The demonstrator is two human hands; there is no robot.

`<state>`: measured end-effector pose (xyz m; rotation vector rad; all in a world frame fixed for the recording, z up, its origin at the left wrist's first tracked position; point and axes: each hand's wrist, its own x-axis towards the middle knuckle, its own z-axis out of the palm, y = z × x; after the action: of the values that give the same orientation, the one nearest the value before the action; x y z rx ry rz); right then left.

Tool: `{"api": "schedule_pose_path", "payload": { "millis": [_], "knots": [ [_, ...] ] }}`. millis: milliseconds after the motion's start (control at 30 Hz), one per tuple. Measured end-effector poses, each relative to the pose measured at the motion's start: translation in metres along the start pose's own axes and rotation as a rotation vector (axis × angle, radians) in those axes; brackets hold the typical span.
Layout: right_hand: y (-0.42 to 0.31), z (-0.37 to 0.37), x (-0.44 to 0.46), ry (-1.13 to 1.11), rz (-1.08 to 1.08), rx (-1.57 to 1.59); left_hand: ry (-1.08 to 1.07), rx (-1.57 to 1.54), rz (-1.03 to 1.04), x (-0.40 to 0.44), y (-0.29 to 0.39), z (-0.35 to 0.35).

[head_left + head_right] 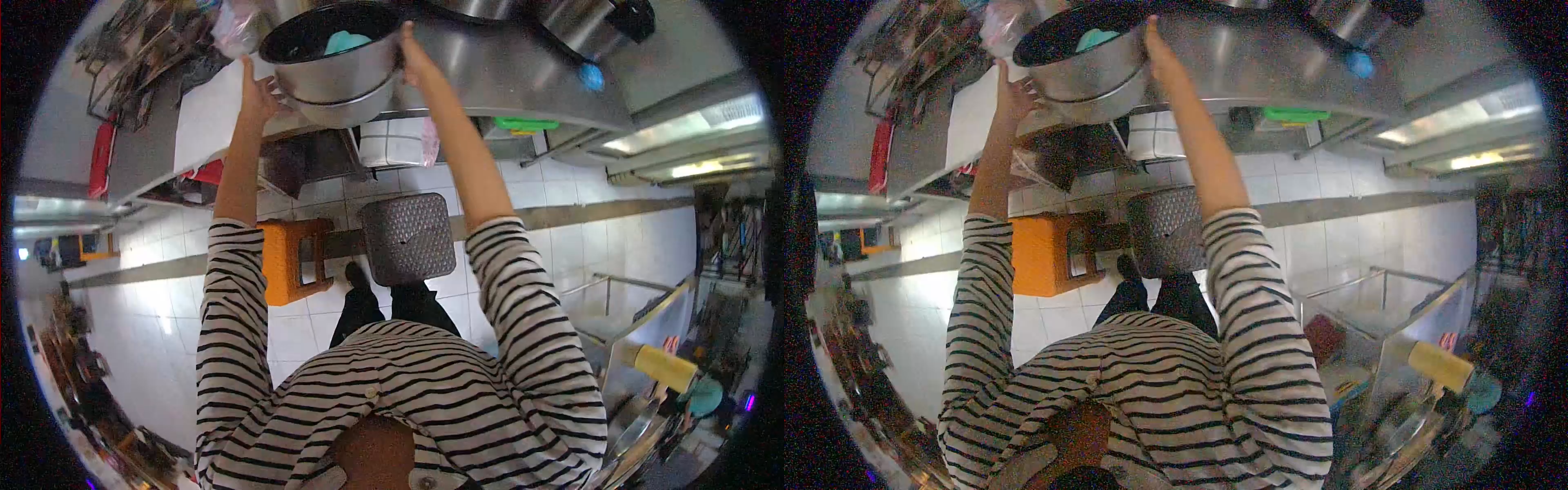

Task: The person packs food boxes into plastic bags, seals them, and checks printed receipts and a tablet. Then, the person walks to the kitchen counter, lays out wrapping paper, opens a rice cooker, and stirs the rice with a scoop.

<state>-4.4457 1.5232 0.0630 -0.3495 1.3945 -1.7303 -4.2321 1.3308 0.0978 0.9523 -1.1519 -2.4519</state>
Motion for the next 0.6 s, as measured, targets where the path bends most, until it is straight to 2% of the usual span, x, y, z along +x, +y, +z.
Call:
{"api": "schedule_pose_path", "payload": {
  "millis": [100, 133, 233, 300, 333, 400, 433, 467, 500, 567, 600],
  "knots": [
    [-0.001, 0.019, -0.016, -0.014, -0.126, 0.217, -0.295, 0.008, -0.073, 0.017, 0.004, -0.003],
    [-0.004, 0.026, -0.035, -0.007, -0.138, 0.265, -0.045, 0.077, 0.003, 0.007, 0.002, 0.014],
    [0.004, 0.034, -0.060, 0.065, -0.232, 0.266, -0.018, 0.165, 0.098, -0.029, -0.009, 0.032],
    [0.013, 0.034, -0.099, 0.111, -0.279, 0.342, -0.125, 0.014, 0.187, -0.054, -0.028, 0.032],
    [0.016, 0.033, -0.123, 0.137, -0.309, 0.376, -0.113, 0.124, 0.408, -0.072, -0.039, 0.036],
    [0.024, 0.023, -0.184, 0.045, -0.338, 0.482, -0.115, 0.081, 0.494, -0.109, -0.059, 0.038],
    [0.030, 0.018, -0.216, 0.155, -0.306, 0.537, -0.115, -0.058, 0.343, -0.127, -0.069, 0.033],
    [0.040, 0.009, -0.246, 0.132, -0.365, 0.594, -0.166, -0.098, 0.296, -0.137, -0.089, 0.020],
    [0.037, 0.015, -0.289, 0.257, -0.313, 0.651, -0.211, -0.139, 0.249, -0.147, -0.108, 0.007],
    [0.058, 0.003, -0.344, 0.365, -0.293, 0.718, 0.007, -0.018, 0.208, -0.201, -0.136, 0.059],
    [0.059, 0.002, -0.371, 0.487, -0.255, 0.721, -0.075, -0.019, 0.085, -0.214, -0.156, 0.061]
  ]
}}
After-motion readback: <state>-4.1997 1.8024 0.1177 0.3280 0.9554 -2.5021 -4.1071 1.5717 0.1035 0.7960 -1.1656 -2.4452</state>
